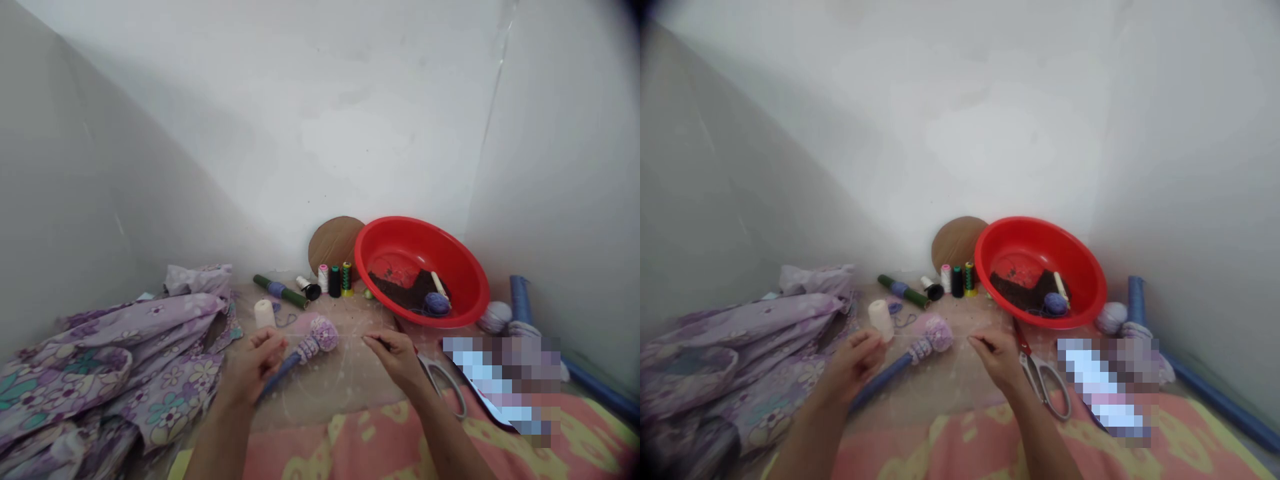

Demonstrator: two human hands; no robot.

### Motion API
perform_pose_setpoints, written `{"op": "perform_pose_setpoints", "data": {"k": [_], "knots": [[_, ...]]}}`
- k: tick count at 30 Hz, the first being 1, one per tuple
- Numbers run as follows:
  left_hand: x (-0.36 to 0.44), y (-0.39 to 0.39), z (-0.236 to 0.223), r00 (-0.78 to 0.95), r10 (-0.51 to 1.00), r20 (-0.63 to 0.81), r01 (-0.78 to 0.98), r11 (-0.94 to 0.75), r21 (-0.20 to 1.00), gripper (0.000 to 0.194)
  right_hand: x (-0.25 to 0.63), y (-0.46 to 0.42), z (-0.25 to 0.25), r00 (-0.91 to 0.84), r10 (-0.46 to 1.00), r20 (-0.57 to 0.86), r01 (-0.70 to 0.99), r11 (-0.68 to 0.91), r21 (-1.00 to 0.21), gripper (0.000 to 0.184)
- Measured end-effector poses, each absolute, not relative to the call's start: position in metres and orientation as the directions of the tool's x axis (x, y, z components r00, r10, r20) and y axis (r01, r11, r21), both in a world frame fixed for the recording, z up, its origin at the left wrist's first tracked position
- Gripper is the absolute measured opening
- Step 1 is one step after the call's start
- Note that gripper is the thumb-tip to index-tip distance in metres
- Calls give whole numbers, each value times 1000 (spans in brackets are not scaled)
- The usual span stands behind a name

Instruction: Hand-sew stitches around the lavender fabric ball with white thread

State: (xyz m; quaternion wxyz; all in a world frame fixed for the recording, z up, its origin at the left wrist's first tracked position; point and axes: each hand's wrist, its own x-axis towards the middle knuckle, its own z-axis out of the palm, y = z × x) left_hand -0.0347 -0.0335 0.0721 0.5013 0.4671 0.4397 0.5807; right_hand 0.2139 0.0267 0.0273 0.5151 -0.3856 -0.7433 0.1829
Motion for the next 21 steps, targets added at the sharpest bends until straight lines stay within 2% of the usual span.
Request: {"op": "perform_pose_setpoints", "data": {"k": [4,9,12,18,21], "knots": [[-45,-40,71,1,986,168,-365,-156,918,35,217,31,21,-108,797,594,339,591,-732,21],[-38,-46,68,71,973,218,-458,-162,874,37,224,33,19,7,839,545,264,524,-810,20],[-38,-50,71,23,966,258,-516,-210,830,37,228,32,23,63,844,533,250,504,-827,21],[-44,-59,77,-107,911,397,-652,-366,664,46,229,34,23,26,854,520,263,496,-828,20],[-47,-59,75,-78,866,495,-646,-422,636,52,228,36,18,-1,852,524,263,506,-821,21]]}}
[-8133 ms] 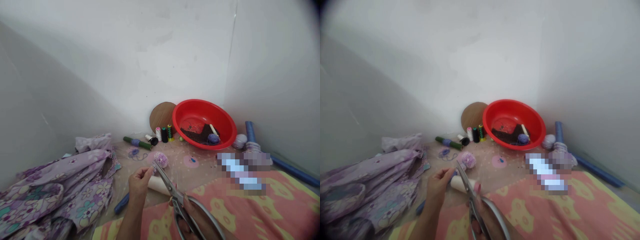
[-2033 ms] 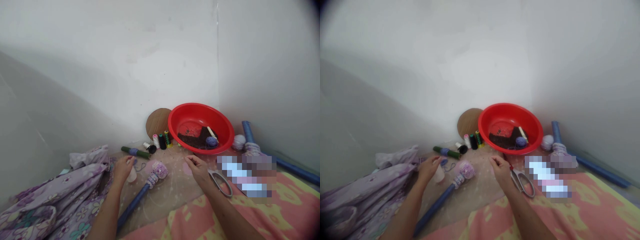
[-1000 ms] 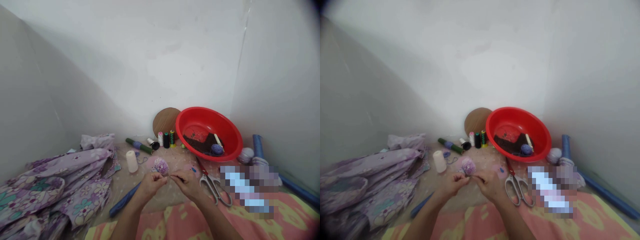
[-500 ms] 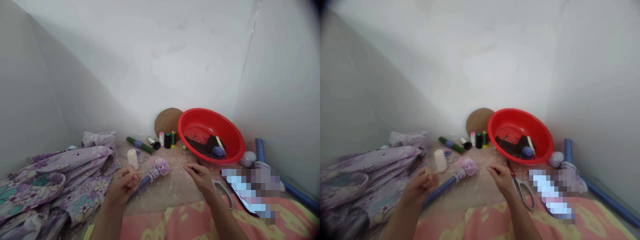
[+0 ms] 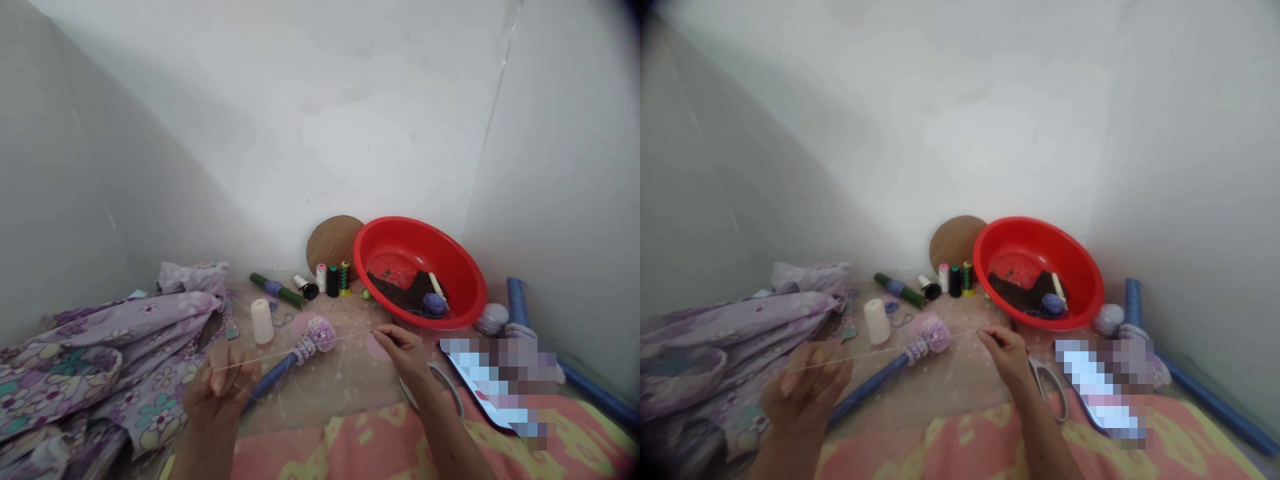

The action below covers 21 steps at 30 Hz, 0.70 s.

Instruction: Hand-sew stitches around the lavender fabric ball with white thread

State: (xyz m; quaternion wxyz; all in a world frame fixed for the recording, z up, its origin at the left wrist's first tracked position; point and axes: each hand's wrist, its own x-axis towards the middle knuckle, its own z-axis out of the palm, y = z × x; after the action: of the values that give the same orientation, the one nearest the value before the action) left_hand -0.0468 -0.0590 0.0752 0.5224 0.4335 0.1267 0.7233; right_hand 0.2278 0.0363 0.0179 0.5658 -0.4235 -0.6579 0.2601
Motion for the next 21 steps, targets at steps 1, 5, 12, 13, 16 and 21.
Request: {"op": "perform_pose_setpoints", "data": {"k": [1,5,12,13,16,21], "knots": [[-48,-58,75,-52,854,517,-633,-429,644,54,227,37,16,-3,852,524,260,507,-822,21],[-45,-55,75,194,809,555,-536,-387,751,56,227,39,14,52,852,520,232,497,-836,22],[-13,-50,68,615,789,-5,464,-356,811,21,229,40,18,144,847,512,223,476,-851,22],[-11,-49,65,530,848,-10,606,-370,704,22,230,40,18,139,845,516,229,480,-847,21],[-12,-42,62,267,962,60,817,-259,516,24,229,41,16,88,840,536,243,504,-829,20],[-3,-34,68,70,979,191,417,-203,886,22,220,32,21,-94,802,590,301,588,-751,21]]}}
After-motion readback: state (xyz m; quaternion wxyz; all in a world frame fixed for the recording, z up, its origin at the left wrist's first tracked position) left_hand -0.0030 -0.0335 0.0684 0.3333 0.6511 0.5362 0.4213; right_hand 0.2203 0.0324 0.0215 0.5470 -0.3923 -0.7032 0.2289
